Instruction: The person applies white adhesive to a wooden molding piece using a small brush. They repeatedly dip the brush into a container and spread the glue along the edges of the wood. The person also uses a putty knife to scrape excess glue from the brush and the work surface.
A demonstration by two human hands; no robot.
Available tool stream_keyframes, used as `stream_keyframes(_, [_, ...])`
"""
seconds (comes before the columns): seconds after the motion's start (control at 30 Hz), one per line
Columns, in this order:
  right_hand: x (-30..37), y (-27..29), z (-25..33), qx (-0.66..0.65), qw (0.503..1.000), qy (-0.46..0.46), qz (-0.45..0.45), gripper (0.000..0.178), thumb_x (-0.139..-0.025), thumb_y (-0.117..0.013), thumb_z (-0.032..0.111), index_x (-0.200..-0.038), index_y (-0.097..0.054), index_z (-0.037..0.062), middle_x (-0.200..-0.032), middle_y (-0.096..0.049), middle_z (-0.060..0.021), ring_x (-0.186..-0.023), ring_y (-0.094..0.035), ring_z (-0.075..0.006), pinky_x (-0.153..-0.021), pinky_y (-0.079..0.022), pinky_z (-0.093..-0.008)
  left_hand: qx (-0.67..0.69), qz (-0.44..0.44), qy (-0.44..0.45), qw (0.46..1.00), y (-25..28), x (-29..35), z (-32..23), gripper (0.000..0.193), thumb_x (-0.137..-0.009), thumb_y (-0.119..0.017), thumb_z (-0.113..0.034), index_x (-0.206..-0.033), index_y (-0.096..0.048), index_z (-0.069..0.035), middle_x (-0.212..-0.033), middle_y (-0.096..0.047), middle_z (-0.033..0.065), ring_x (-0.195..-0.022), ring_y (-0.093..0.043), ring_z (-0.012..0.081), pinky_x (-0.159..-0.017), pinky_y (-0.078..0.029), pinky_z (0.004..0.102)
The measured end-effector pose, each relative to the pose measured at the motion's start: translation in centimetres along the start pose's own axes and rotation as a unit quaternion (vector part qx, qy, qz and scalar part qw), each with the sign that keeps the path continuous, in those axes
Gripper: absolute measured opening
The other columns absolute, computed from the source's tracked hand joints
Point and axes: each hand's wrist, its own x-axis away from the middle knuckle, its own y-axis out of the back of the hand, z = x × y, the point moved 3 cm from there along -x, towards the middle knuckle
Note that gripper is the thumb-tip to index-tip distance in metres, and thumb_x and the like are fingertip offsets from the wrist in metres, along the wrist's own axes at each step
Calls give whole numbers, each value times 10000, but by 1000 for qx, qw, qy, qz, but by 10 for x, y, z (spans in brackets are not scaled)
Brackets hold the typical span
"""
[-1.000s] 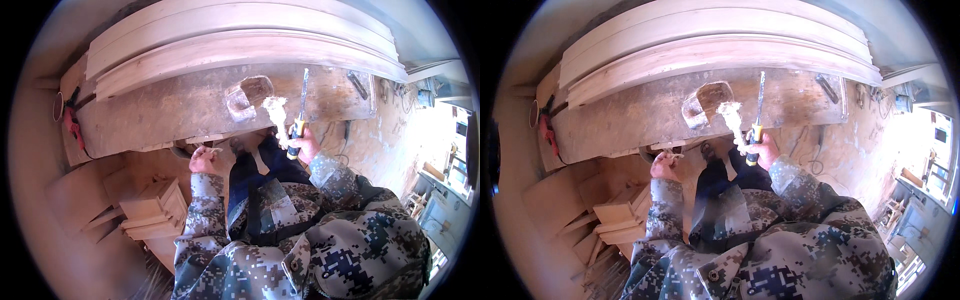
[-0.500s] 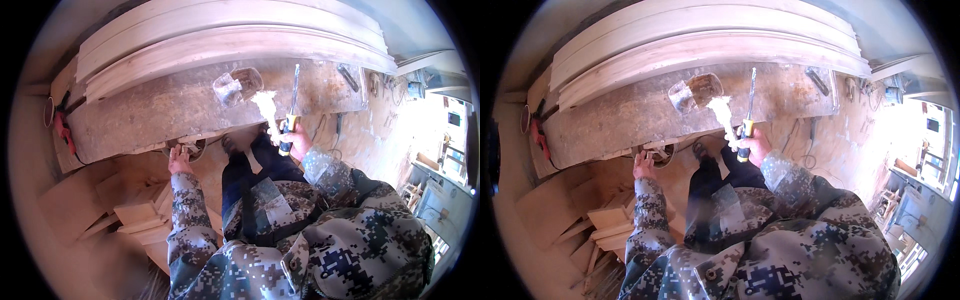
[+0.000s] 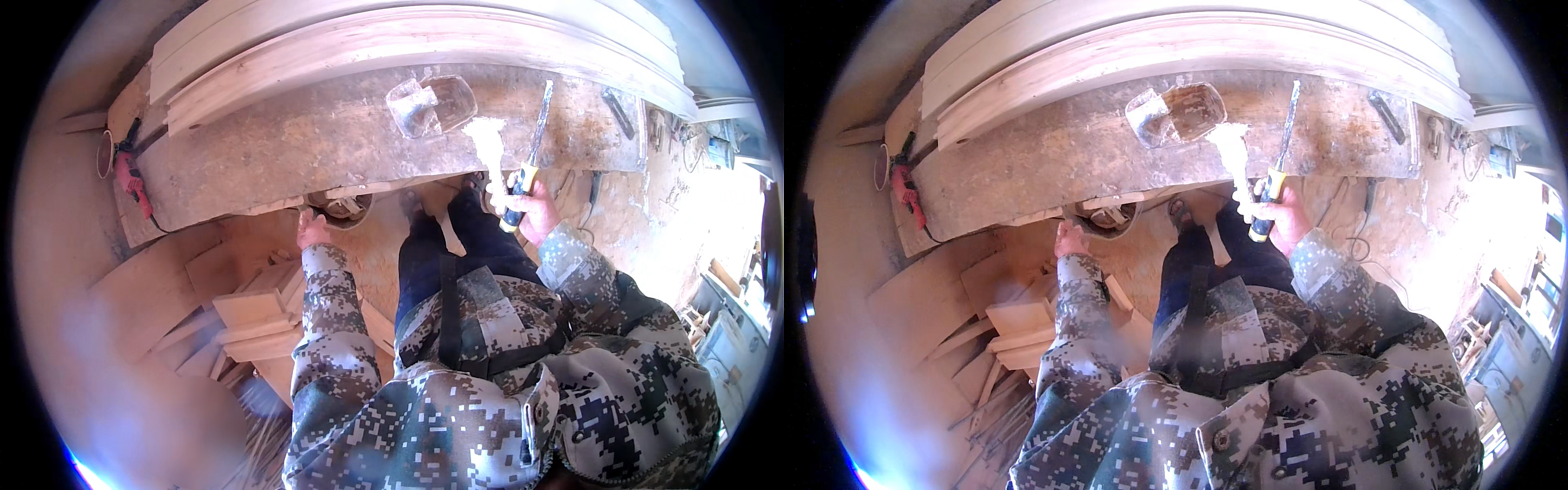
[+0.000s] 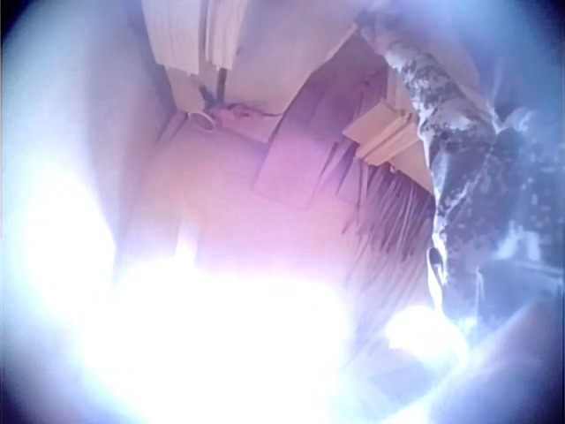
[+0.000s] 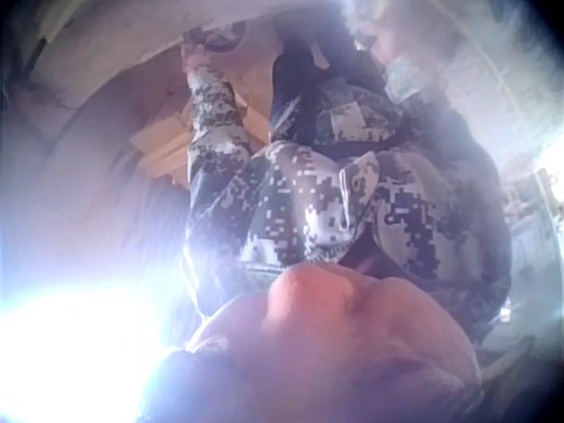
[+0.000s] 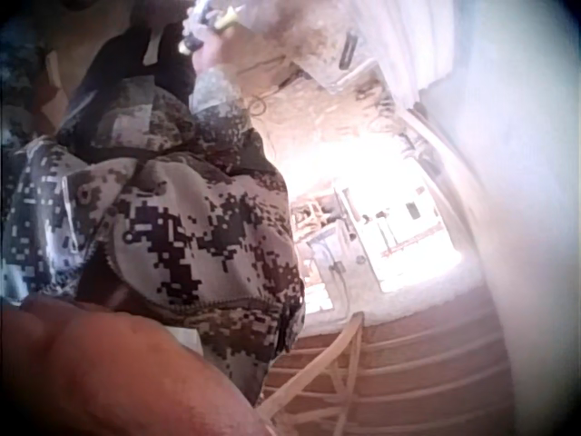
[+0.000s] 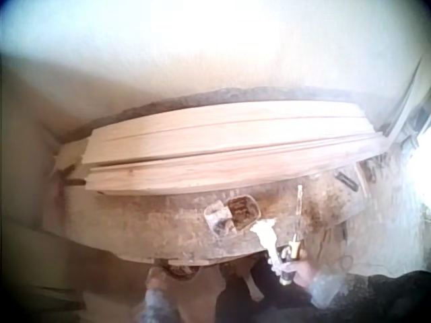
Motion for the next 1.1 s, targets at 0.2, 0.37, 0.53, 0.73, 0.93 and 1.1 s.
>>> stream_keyframes(0.2, [4,-10,9,-19,999,-37,-20,303,-765,-613,-96,-1036,-543,22,-1020,-652,-243,-811,-659,-294,-732,-546,-390,109,46,-133,984,-63,108,-67,359,-812,-667,75,-1166,-608,70,-1089,-701,179,-993,-658,224,-905,-530,348])
stream_keyframes(0.37, [10,-39,15,-38,997,-58,21,263,-768,-629,-81,-1001,-566,23,-1032,-667,-209,-842,-661,-272,-766,-533,-377,43,243,-78,966,-178,252,-142,333,-840,-730,27,-1160,-648,74,-1087,-707,163,-983,-677,214,-877,-558,334])
stream_keyframes(0.53, [7,-33,9,-38,996,-50,65,267,-766,-666,-42,-1000,-555,24,-942,-660,-138,-840,-656,-238,-753,-520,-357,121,338,-77,930,-249,279,-142,580,-787,-755,103,-1301,-486,123,-1131,-669,216,-980,-675,238,-858,-575,360])
stream_keyframes(0.73, [9,-45,14,-8,998,-46,36,280,-777,-695,-29,-1008,-552,38,-907,-647,-91,-841,-647,-212,-739,-501,-336,154,239,-19,959,-246,274,-137,445,-779,-755,113,-1185,-575,94,-997,-702,183,-883,-693,229,-783,-597,367])
stream_keyframes(0.93, [8,-41,9,-4,996,-53,72,486,-755,-714,-6,-1208,-540,15,-1111,-666,-206,-989,-664,-283,-890,-528,-398,200,206,39,957,-239,266,-136,299,-865,-707,34,-1138,-592,73,-923,-704,168,-826,-687,226,-746,-590,364])
stream_keyframes(1.1, [2,-26,5,-40,998,-30,45,316,-780,-691,-18,-1071,-572,14,-963,-653,-114,-881,-645,-231,-810,-509,-352,151,370,149,905,-252,276,-111,292,-969,-636,-174,-1143,-634,61,-804,-672,94,-728,-624,166,-673,-498,293])
